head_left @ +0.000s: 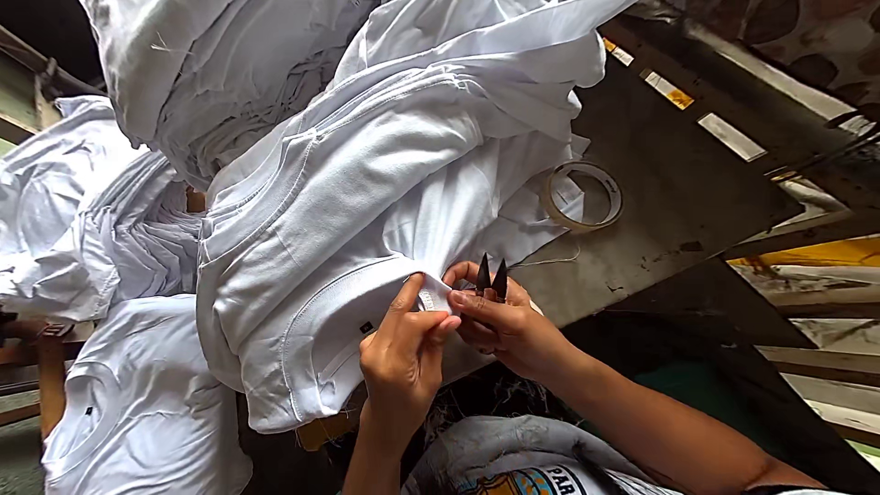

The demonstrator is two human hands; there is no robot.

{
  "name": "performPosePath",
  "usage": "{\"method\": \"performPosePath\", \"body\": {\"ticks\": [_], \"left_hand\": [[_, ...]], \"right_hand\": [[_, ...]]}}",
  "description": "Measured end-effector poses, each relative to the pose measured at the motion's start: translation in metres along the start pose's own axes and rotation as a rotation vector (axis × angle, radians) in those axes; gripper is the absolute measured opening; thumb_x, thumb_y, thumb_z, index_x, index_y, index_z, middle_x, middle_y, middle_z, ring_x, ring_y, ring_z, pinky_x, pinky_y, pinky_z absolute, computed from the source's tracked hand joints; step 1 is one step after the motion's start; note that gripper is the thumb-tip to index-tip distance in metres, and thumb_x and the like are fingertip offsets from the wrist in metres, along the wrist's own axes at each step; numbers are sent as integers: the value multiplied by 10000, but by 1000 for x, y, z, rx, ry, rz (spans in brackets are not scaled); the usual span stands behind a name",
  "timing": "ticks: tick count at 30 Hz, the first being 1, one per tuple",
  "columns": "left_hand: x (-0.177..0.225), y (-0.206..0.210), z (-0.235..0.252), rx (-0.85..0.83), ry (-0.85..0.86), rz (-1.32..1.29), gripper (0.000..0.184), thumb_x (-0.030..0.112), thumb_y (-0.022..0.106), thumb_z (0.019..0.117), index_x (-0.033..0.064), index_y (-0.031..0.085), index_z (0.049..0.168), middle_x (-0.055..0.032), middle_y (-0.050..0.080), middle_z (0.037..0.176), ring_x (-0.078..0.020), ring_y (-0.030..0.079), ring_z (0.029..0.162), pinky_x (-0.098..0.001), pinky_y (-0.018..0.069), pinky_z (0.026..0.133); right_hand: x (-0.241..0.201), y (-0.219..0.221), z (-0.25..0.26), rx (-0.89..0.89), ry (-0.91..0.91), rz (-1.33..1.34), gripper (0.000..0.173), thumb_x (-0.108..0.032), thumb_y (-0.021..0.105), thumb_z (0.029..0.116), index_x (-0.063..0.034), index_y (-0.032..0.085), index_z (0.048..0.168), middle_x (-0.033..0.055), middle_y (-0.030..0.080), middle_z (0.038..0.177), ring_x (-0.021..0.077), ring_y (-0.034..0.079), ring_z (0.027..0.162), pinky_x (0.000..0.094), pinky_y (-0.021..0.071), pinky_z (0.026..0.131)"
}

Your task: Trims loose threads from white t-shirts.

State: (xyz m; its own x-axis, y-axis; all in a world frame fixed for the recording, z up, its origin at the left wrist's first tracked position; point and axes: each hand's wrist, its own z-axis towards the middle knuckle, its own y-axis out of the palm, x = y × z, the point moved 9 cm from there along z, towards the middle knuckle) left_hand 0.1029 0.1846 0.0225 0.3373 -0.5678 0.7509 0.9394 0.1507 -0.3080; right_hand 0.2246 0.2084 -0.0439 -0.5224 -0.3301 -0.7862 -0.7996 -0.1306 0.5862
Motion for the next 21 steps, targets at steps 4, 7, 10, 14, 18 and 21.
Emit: {"method": "performPosePath", "body": {"ticks": [4,7,10,14,18,21], "left_hand": [[-6,-30,-9,58,-105,-39,354,334,402,1109,123,568,878,-1,690,1153,-34,722,862,-200,621,718],[-2,-69,-22,135,-139,627,375,351,561,1027,3,671,943,-130,669,1060,-138,606,1006,-219,467,862],[-14,-92,-53,13,-345,1035,533,448,633,944,-75,689,1030,-290,636,1039,-437,627,965,-510,504,817],[-1,-88,-101,-249,-280,842,340,233,565,974,24,688,735,-122,641,750,-233,657,623,-341,535,510],[29,-113,-105,-73,-260,551,328,287,540,1037,97,636,787,-34,655,870,-66,642,837,-164,535,745],[37,-131,-87,223,-180,688,362,447,580,1020,96,636,951,-28,597,1044,-43,591,1037,-157,476,912]], "right_hand": [[-12,-10,-4,21,-104,-30,166,-80,538,1006,-194,658,1018,-128,528,570,-83,417,450,88,368,453],[-21,-13,-5,60,-175,-229,203,-87,697,907,-199,651,1070,-133,663,698,-91,508,525,84,419,500],[-39,-3,-17,145,-607,-914,239,-193,744,899,-43,646,1057,-59,623,767,-74,505,633,75,414,583],[-40,12,-29,311,-934,-1563,130,-102,664,817,-6,576,825,149,606,654,240,579,554,343,424,499],[-31,21,-19,157,-691,-1752,162,-119,629,823,31,622,884,211,625,760,372,608,540,467,404,419],[-42,47,-27,53,-713,-1683,468,-452,597,978,14,640,990,185,619,817,278,554,557,395,383,454]]}}
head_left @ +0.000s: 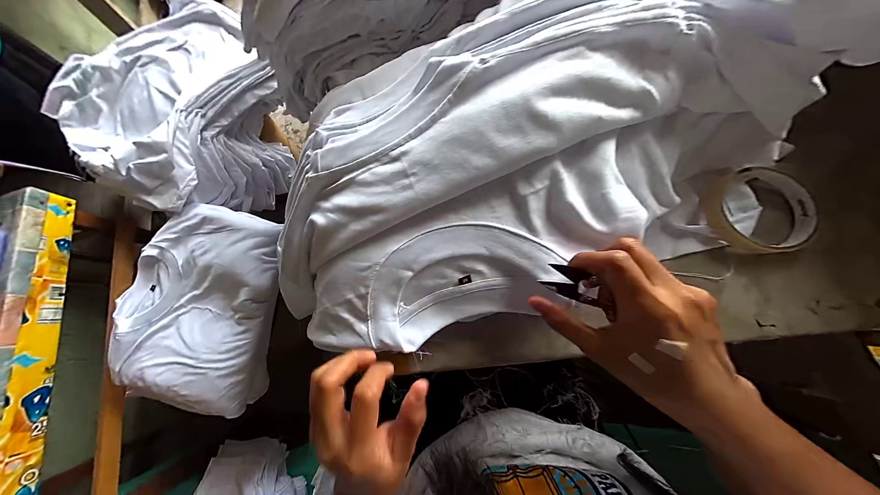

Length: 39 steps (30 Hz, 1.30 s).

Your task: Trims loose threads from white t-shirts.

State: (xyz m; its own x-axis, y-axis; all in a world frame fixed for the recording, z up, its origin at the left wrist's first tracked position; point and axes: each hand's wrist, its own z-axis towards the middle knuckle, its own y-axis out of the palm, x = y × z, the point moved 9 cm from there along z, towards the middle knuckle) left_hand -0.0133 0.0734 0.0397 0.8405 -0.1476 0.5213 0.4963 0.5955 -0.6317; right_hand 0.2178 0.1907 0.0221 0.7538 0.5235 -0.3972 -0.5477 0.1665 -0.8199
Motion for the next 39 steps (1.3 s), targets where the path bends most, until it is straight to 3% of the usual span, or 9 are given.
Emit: {"method": "performPosePath", "body": {"ticks": [4,6,18,22,25,28,32,36,39], "left_hand": [[-20,49,9,52,-12,160,317,271,677,933,-28,755,1006,-202,674,1009,-239,658,891,-289,537,776],[-27,56,3,126,46,117,243,190,599,962,29,717,824,-130,679,895,-188,646,844,-239,519,770],[-10,26,-14,219,138,-192,237,305,527,1057,171,530,862,37,525,1006,-33,531,1063,-171,425,975],[-20,16,-9,111,-59,124,498,558,469,1023,108,555,829,-12,537,862,-54,561,780,-171,450,682],[-38,35,5,-6,-221,320,292,238,591,928,-19,679,822,-97,621,682,-176,600,536,-312,444,465],[-62,14,6,299,-393,-478,192,7,488,1013,31,664,941,71,681,803,38,658,751,-147,559,717],[-82,58,-4,458,-746,-1498,345,137,419,1068,120,746,959,-14,769,860,-99,748,791,-277,626,735],[-65,45,0,311,-447,-1256,397,226,750,922,229,532,1253,71,727,1128,-60,711,1018,-262,592,894],[-61,34,0,421,-306,-964,271,79,742,905,198,717,1147,118,724,1077,3,689,974,-184,582,868]], "right_hand": [[-61,15,20,-66,-273,351,327,-364,570,1030,-45,641,1047,98,636,883,142,580,688,252,468,587],[-76,48,28,-192,-384,397,294,-321,579,1006,-43,676,1025,89,644,858,174,604,643,301,478,541],[-90,76,28,-164,-477,157,287,-230,513,1034,-53,691,894,95,597,739,215,568,518,315,416,427],[-76,70,32,-102,-356,315,319,-306,540,1028,-33,671,927,59,595,719,152,545,540,276,403,461],[-68,70,28,-68,-263,355,315,-302,561,1020,-5,652,972,65,612,718,135,540,544,264,413,483],[-70,73,23,-32,-258,282,327,-308,560,1015,3,655,982,103,626,750,174,561,529,288,414,451],[-71,74,24,-28,-263,283,337,-321,555,1016,0,655,994,116,633,770,175,571,534,288,410,446],[-69,73,27,-97,-238,399,347,-345,551,1028,-12,651,1023,91,627,798,128,547,575,251,409,489],[-84,74,29,-114,-288,482,329,-329,565,1036,-10,645,1057,138,664,965,139,589,621,254,453,494]]}}
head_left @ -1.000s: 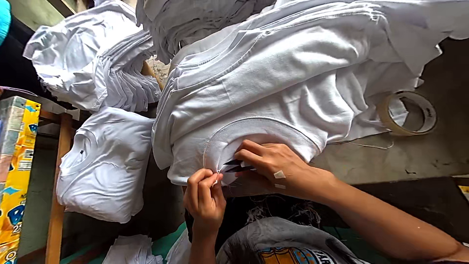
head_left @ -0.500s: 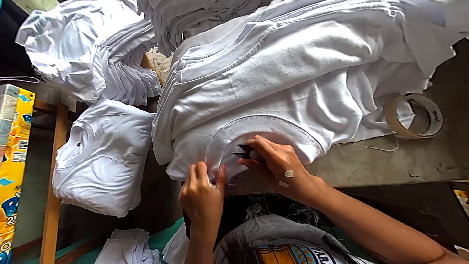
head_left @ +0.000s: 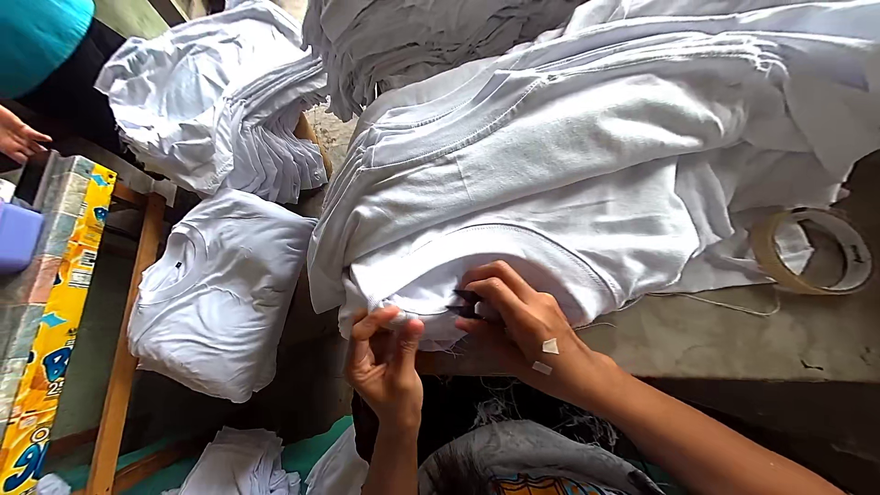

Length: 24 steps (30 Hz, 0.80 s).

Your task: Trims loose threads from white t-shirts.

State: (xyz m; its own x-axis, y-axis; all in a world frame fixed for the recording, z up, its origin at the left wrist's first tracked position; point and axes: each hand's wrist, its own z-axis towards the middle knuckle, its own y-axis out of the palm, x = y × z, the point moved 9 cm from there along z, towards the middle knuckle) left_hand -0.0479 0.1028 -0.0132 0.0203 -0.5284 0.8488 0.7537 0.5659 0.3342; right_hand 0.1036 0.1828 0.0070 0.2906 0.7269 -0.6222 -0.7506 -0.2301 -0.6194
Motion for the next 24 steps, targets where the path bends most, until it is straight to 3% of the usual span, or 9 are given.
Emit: {"method": "performPosePath", "body": {"ticks": [2,6,12,14,16,18,20,22,24], "left_hand": [[-1,-6,2,36,5,38,97,123,702,942,206,735,981,138,715,945,36,672,886,-150,568,798],[10,-3,-3,-121,-25,79,97,315,638,997,247,698,963,171,656,1026,69,611,990,-118,509,860],[13,-1,-9,-221,20,204,110,293,650,996,201,693,956,144,606,1055,83,566,1029,-78,474,869],[17,-1,-10,-210,55,303,125,297,659,991,189,689,936,126,594,1047,82,565,1015,-75,478,859],[41,0,-18,-209,182,503,143,290,653,1000,164,667,935,86,608,1043,58,585,1004,-96,496,869],[77,6,-34,-356,215,455,97,281,594,1037,196,629,1008,115,604,1062,63,587,986,-99,480,876],[89,15,-51,-549,106,206,299,330,468,1089,117,624,950,24,645,974,-32,643,913,-169,525,832],[62,22,-52,-635,11,281,674,559,270,1077,62,668,857,-44,725,897,-88,699,908,-238,560,826],[23,2,-37,-498,-85,467,761,668,211,1020,106,723,1061,41,736,1100,4,647,1111,-239,525,981]], "right_hand": [[-12,8,4,-41,-65,3,305,-318,562,1038,-22,635,1054,150,685,1032,171,630,645,283,477,494],[-29,20,9,-119,-210,-139,303,-321,529,1039,-39,637,1011,154,709,1034,217,642,594,322,476,463],[-30,14,22,-18,-179,-101,285,-249,522,1046,-32,671,937,85,628,696,181,577,507,300,422,437],[-22,13,24,-32,-50,111,286,-267,559,1031,-19,698,1000,65,652,772,103,556,576,230,430,509],[-25,29,17,-257,90,561,379,-311,525,1066,27,641,1192,30,684,925,-26,589,736,140,497,657],[-36,41,10,-456,177,947,500,-322,564,1037,90,535,1318,65,705,1147,-38,647,1006,160,537,868],[-32,36,13,-429,266,1111,435,-169,587,992,73,513,1345,-19,697,1156,-90,615,970,113,509,825],[-24,36,17,-391,356,1147,293,-50,497,1011,-1,555,1294,-119,673,1014,-132,526,740,68,430,627],[-26,29,24,-331,261,1011,220,-32,459,1041,10,608,1198,-95,619,874,-110,526,674,68,451,601]]}}
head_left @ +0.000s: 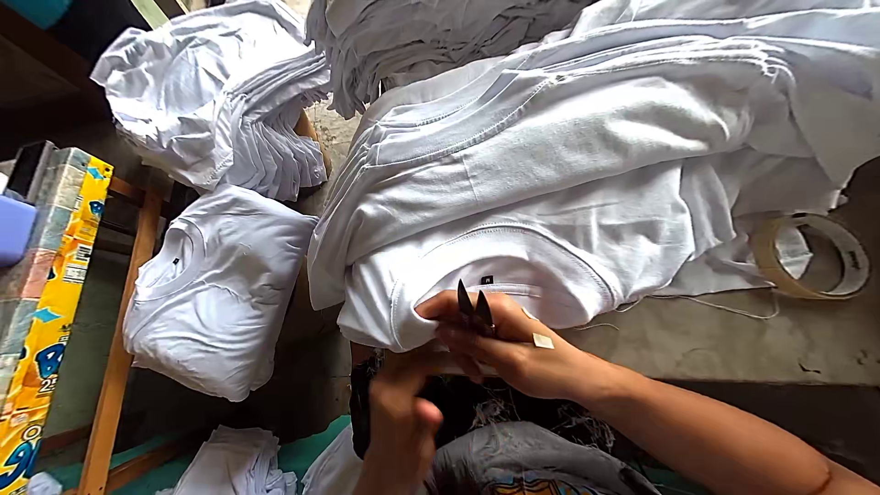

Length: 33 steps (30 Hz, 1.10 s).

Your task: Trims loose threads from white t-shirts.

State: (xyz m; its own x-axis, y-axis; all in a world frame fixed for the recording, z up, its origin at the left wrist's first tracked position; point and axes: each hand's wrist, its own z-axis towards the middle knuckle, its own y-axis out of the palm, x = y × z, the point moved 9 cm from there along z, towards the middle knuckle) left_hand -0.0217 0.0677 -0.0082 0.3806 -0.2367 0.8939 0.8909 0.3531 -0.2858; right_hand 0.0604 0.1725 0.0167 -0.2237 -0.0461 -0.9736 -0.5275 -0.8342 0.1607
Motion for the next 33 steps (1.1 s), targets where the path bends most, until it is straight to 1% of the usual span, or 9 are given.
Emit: {"method": "performPosePath", "body": {"ticks": [3,5,8,10,15,17,19,23,33], "left_hand": [[-24,-27,36,168,-100,31,790,694,260,996,84,609,1357,85,626,1361,58,467,1335,-257,376,1149],[-20,-36,80,216,-37,248,892,670,244,1021,-89,522,1397,-153,561,1445,-146,451,1407,-353,351,1162],[-66,-39,156,163,2,422,793,517,386,1043,-70,295,1567,-330,212,1626,-429,214,1522,-560,180,1220],[-120,-28,177,54,-157,286,688,425,457,1050,45,302,1602,-205,234,1668,-309,214,1552,-497,156,1258],[-31,-16,114,103,103,558,441,362,616,996,-31,653,1194,-244,555,1366,-351,534,1292,-494,448,1064],[3,10,72,132,237,652,433,483,645,958,56,717,971,-181,659,1119,-290,623,1079,-401,509,906],[3,31,50,166,261,777,357,401,673,939,58,756,885,-166,691,966,-304,651,930,-383,513,790],[-3,25,35,260,239,497,248,160,597,1001,15,669,814,-147,680,1007,-188,660,1065,-247,529,941],[-4,19,27,238,198,68,177,287,615,1020,184,679,892,33,556,1213,-61,470,1348,-235,442,1114]], "right_hand": [[-42,-10,11,38,-338,-565,198,-17,505,991,19,660,1109,1,628,788,-30,557,702,114,466,676],[-71,-28,29,150,-536,-1007,281,-4,533,926,-10,698,1154,51,678,822,110,617,745,247,500,761],[-64,-108,65,306,-289,-1446,518,-5,437,990,-114,558,1482,147,527,1536,441,369,1484,699,167,1182],[-34,-170,76,338,-33,-1478,470,-70,420,1022,-125,565,1466,132,473,1583,455,284,1525,788,62,1155],[-55,-159,40,483,-373,-1254,325,-7,411,1016,58,622,1254,246,633,1336,389,550,1326,543,366,1140],[-65,-135,9,540,-460,-1118,253,-47,424,1054,86,601,1177,182,688,1070,198,672,988,350,549,888],[-53,-104,-11,437,-357,-982,213,-155,509,1033,19,587,1127,22,610,814,14,560,645,184,497,577],[-7,-62,-28,144,-167,-1051,427,-468,589,963,-52,654,1032,25,612,749,121,564,600,296,440,518],[-1,-36,-30,62,-399,-1291,331,-308,491,1061,-71,669,914,70,589,754,190,568,581,297,410,477]]}}
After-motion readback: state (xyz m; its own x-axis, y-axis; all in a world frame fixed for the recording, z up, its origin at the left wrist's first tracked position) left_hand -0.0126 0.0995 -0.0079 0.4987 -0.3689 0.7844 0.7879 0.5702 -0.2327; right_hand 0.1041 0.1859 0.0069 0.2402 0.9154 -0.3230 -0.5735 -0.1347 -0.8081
